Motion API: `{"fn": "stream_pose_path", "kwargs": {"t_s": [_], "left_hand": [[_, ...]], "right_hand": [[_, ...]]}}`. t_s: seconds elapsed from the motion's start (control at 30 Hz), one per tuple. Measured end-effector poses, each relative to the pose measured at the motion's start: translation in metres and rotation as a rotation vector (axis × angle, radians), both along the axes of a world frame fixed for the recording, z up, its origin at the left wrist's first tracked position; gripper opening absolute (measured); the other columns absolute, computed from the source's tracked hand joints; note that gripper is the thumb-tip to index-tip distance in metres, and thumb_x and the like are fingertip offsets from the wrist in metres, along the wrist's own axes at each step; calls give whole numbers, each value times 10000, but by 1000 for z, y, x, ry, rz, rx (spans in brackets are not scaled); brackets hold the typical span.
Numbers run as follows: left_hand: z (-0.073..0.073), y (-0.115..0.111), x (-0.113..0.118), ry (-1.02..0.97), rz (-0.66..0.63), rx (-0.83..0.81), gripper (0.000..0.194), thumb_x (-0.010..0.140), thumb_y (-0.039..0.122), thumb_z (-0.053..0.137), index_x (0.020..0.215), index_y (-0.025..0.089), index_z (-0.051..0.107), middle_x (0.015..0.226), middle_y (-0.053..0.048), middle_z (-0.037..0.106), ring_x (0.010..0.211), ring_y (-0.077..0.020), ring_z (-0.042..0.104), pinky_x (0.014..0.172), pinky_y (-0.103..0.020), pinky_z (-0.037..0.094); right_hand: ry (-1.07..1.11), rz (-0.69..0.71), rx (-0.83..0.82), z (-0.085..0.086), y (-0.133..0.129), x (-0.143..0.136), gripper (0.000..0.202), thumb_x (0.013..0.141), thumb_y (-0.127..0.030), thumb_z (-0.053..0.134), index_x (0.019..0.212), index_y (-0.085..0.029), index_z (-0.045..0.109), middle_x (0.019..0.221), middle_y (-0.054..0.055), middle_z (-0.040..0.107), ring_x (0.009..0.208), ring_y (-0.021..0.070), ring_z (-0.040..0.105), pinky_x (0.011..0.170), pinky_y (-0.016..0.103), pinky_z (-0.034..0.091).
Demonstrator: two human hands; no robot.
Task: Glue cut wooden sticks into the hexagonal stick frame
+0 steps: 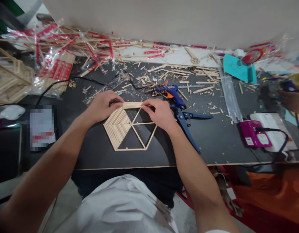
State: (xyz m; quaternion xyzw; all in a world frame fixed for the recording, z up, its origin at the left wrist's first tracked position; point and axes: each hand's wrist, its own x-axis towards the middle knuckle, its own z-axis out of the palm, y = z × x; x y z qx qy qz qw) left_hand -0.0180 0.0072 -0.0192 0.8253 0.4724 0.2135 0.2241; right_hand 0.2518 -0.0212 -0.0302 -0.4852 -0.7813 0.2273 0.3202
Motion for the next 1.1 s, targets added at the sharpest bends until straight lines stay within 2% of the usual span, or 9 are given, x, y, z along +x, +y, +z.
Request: {"fn": "stream_pose_path", "kwargs": {"t_s": [0.23, 0.47, 0.67, 0.97, 1.1], "left_hand": [[0, 1, 1, -15, 19, -3, 145, 905, 272, 651, 953, 191, 761, 930, -58, 714, 852, -205, 655, 819, -341, 492], [1, -1, 4, -89, 92, -83, 189, 849, 343, 761, 942, 180, 777, 922, -46, 743, 760, -164, 635, 761, -302, 487], [3, -1, 7, -126, 131, -123, 184, 795, 335, 790, 890, 178, 775, 889, -34, 753, 749, -159, 637, 750, -291, 489], [1, 3, 7, -100, 128, -157, 187, 808, 344, 774, 910, 188, 773, 864, -33, 746, 743, -162, 631, 723, -300, 462], [-1, 5, 5, -119, 119, -168, 171, 829, 330, 735, 917, 189, 774, 848, -34, 749, 725, -156, 621, 710, -295, 463]], "right_hand": [[-24, -34, 85, -2, -3, -3, 155, 938, -342, 680, 887, -235, 779, 896, 56, 706, 727, 188, 613, 663, 348, 490], [-19, -63, 62, -3, -3, -4, 135, 927, -342, 705, 885, -248, 793, 872, 50, 667, 745, 194, 615, 680, 360, 511], [30, -79, -8, -2, -2, -4, 63, 873, -285, 760, 874, -230, 791, 889, 50, 678, 747, 189, 629, 678, 351, 518], [23, -90, -34, -4, 2, -1, 93, 882, -316, 757, 859, -228, 773, 889, 54, 697, 744, 191, 624, 710, 365, 528], [15, -95, -28, -5, 2, 1, 175, 904, -401, 739, 866, -232, 766, 889, 59, 701, 729, 194, 619, 710, 378, 527]]}}
